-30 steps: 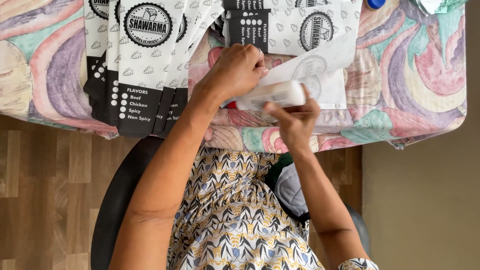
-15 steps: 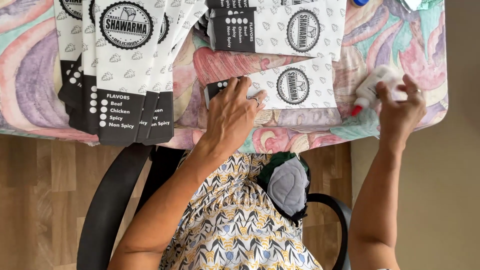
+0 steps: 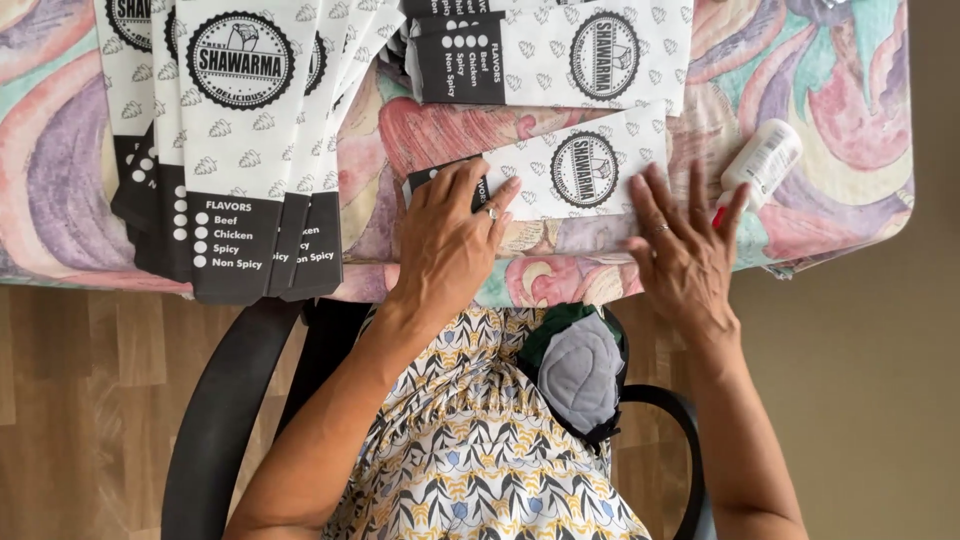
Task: Applying glue to paper tags and folding them to complete assembly.
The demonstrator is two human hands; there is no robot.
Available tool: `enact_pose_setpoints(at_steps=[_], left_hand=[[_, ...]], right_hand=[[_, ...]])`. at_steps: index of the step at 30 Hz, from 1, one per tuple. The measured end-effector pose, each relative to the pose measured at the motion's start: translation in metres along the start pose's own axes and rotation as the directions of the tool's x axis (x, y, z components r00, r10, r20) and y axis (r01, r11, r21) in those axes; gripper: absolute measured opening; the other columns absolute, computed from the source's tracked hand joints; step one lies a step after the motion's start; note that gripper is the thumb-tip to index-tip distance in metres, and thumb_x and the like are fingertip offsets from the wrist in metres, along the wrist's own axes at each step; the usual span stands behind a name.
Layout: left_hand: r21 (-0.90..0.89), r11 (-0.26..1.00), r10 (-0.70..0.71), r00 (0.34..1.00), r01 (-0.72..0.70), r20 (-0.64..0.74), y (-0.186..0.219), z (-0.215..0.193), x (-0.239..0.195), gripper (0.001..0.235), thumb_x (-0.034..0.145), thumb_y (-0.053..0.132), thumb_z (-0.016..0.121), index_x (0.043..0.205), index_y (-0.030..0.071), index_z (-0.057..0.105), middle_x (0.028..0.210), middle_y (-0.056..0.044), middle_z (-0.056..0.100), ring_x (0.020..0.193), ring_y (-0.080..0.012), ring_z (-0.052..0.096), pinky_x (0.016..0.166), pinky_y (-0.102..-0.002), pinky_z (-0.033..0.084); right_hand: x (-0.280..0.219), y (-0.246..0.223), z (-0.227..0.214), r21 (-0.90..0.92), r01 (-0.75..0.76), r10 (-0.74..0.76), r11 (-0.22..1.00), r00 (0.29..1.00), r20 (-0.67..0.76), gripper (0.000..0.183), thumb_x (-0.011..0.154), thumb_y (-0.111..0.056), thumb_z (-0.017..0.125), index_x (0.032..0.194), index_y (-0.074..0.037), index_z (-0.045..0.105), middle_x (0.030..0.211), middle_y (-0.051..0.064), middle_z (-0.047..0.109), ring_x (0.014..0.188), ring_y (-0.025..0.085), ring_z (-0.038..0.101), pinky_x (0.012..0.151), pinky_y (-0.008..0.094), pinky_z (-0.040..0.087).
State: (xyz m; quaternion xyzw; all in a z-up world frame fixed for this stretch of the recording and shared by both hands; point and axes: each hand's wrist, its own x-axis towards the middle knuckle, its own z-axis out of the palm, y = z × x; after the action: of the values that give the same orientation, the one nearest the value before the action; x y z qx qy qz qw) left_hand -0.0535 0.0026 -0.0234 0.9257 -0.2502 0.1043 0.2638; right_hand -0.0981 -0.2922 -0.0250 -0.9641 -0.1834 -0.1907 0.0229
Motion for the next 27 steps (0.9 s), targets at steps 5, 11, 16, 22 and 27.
enact_pose_setpoints(at_steps=[5,11,16,22,27], left_hand=[[0.015,1.0,0.017,1.0,-0.016,-0.016,-0.004,0.008,-0.01,0.026,0.099,0.018,0.062,0.119,0.013,0.077,0.134,-0.018,0.059,0.129,-0.0353,0.053,0.101,-0.048,0.045],[-0.023,0.999,0.039,0.999,-0.039,0.022,-0.011,-0.007,-0.019,0.025,0.096,0.017,0.064,0.116,0.013,0.078,0.127,-0.015,0.061,0.125,-0.0327,0.054,0.099,-0.047,0.046],[-0.043,0.999,0.019,0.999,-0.021,-0.037,-0.016,-0.002,-0.023,0.029,0.089,0.018,0.069,0.117,0.016,0.079,0.129,-0.011,0.059,0.123,-0.0324,0.054,0.094,-0.046,0.048],[0.039,0.999,-0.009,0.989,0.014,-0.145,0.004,0.021,-0.017,0.03,0.086,0.013,0.068,0.114,0.009,0.077,0.128,-0.014,0.057,0.124,-0.0321,0.052,0.1,-0.048,0.045],[0.107,0.993,-0.067,0.992,0.055,0.108,0.014,0.03,-0.012,0.07,0.106,0.043,0.044,0.162,0.005,0.026,0.171,-0.017,0.019,0.159,-0.0309,0.01,0.126,-0.055,-0.001]], right_hand=[[0.0,0.012,0.001,-0.069,-0.072,0.069,0.995,0.996,-0.052,0.066,0.112,-0.057,0.035,0.147,-0.008,0.063,0.166,0.012,0.047,0.156,0.036,0.02,0.118,0.066,-0.004],[0.05,-0.059,0.021,0.205,0.151,-0.12,0.967,0.98,-0.157,0.048,0.102,-0.034,0.062,0.138,-0.003,0.066,0.149,0.026,0.054,0.143,0.042,0.045,0.12,0.064,0.026],[0.052,-0.054,0.017,0.262,0.044,-0.095,0.964,0.978,0.185,0.066,0.104,-0.059,0.033,0.161,-0.026,0.034,0.17,-0.001,0.025,0.158,0.023,0.012,0.127,0.044,-0.003],[0.04,-0.012,0.001,0.088,-0.247,0.203,0.965,0.917,0.344,0.091,0.102,-0.068,0.035,0.164,-0.003,0.024,0.169,0.023,0.021,0.157,0.037,0.013,0.127,0.049,0.003],[0.039,-0.005,0.002,0.103,-0.253,0.193,0.962,0.898,0.396,0.092,0.103,-0.069,0.033,0.166,-0.007,0.01,0.173,0.018,0.005,0.158,0.034,-0.001,0.127,0.049,-0.003]])
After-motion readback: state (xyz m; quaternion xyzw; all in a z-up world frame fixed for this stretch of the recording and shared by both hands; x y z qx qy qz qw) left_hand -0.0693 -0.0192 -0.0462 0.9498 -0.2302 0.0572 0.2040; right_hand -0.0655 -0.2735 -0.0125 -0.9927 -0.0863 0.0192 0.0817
